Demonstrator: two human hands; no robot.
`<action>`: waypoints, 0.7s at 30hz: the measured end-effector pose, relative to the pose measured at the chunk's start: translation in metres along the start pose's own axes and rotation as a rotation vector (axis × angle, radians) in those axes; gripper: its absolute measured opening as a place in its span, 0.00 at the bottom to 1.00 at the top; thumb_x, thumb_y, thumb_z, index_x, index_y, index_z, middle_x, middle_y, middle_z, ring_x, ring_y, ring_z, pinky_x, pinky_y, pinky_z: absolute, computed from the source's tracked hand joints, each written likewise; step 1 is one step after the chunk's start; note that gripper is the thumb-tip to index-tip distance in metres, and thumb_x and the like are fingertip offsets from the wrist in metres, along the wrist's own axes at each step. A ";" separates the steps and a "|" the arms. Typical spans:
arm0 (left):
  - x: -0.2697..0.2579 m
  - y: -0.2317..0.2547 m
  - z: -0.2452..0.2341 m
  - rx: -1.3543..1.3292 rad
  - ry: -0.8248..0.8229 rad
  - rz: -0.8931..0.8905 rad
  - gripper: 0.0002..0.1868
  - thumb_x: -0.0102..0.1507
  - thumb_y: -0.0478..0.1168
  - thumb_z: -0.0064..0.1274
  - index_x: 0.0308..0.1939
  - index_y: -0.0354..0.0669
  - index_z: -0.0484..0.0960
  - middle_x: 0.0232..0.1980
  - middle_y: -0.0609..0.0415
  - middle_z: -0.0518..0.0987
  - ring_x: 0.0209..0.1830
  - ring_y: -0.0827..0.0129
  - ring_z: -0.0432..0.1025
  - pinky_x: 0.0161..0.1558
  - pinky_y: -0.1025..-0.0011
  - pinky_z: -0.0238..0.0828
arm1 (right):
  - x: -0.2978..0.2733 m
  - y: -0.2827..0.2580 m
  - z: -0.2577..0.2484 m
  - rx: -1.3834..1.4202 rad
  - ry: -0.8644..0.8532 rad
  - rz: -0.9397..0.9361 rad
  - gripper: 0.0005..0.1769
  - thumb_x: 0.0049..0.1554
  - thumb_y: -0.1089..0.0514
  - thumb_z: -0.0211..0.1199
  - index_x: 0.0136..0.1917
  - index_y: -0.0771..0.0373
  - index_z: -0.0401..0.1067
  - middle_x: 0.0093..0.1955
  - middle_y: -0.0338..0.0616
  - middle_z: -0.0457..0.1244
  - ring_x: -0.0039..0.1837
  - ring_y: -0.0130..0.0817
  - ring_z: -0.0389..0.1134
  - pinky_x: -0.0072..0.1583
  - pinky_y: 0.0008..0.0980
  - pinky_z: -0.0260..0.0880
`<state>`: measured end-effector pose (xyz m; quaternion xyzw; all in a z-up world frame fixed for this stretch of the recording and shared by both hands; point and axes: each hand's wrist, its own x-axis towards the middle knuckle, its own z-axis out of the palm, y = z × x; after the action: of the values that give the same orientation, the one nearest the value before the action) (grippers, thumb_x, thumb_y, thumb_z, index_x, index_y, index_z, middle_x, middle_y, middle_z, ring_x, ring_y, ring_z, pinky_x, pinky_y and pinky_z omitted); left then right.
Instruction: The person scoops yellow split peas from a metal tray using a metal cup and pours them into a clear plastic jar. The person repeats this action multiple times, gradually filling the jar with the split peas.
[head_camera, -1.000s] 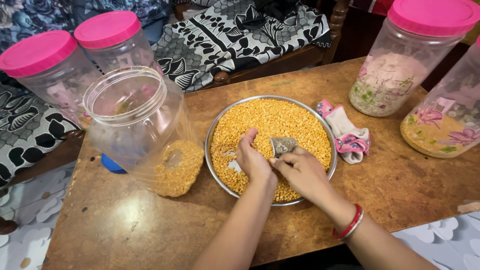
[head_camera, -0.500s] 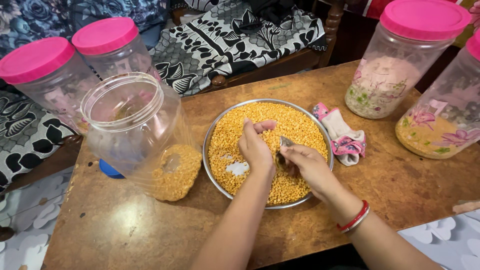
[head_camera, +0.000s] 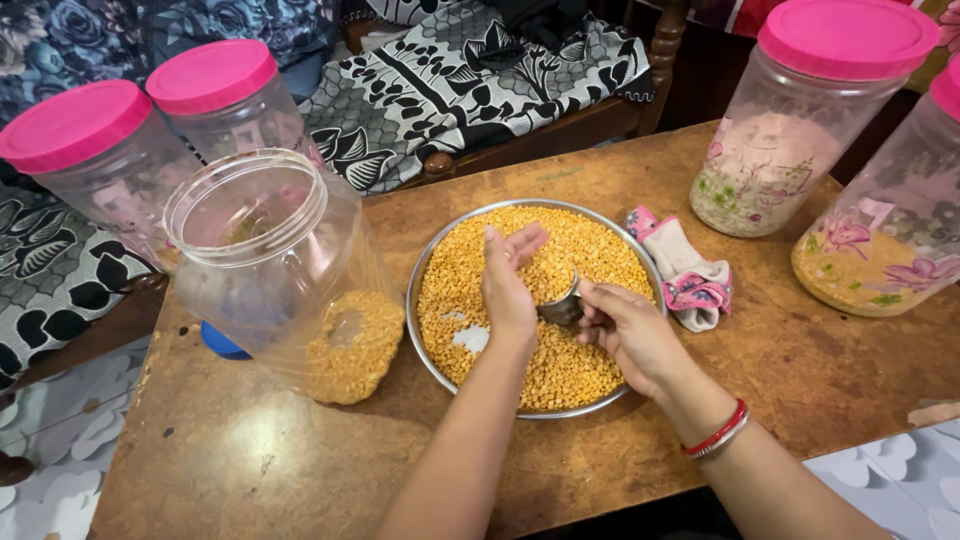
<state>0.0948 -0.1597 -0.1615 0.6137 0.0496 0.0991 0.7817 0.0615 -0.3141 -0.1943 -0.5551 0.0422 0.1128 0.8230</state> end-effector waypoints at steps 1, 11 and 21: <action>-0.001 0.002 -0.001 0.005 0.021 -0.016 0.41 0.70 0.63 0.15 0.57 0.40 0.80 0.61 0.48 0.82 0.68 0.61 0.69 0.74 0.53 0.43 | -0.001 -0.001 0.000 0.012 0.000 0.001 0.14 0.62 0.51 0.61 0.38 0.58 0.68 0.37 0.35 0.59 0.42 0.27 0.61 0.46 0.31 0.67; -0.001 0.010 -0.057 0.063 0.127 0.054 0.37 0.70 0.61 0.24 0.57 0.40 0.83 0.61 0.49 0.83 0.65 0.65 0.71 0.69 0.56 0.53 | -0.004 -0.015 -0.004 0.079 0.027 -0.042 0.15 0.64 0.50 0.61 0.38 0.58 0.67 0.36 0.34 0.59 0.41 0.27 0.62 0.46 0.31 0.69; -0.032 0.115 -0.088 0.534 0.213 1.157 0.10 0.72 0.36 0.55 0.56 0.39 0.81 0.53 0.49 0.84 0.58 0.61 0.78 0.64 0.67 0.73 | -0.004 -0.032 0.011 0.180 -0.006 -0.025 0.13 0.64 0.52 0.59 0.38 0.57 0.66 0.34 0.33 0.59 0.41 0.28 0.64 0.47 0.30 0.70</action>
<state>0.0350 -0.0568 -0.0729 0.7013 -0.1890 0.5493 0.4132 0.0642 -0.3154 -0.1605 -0.4789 0.0429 0.0997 0.8711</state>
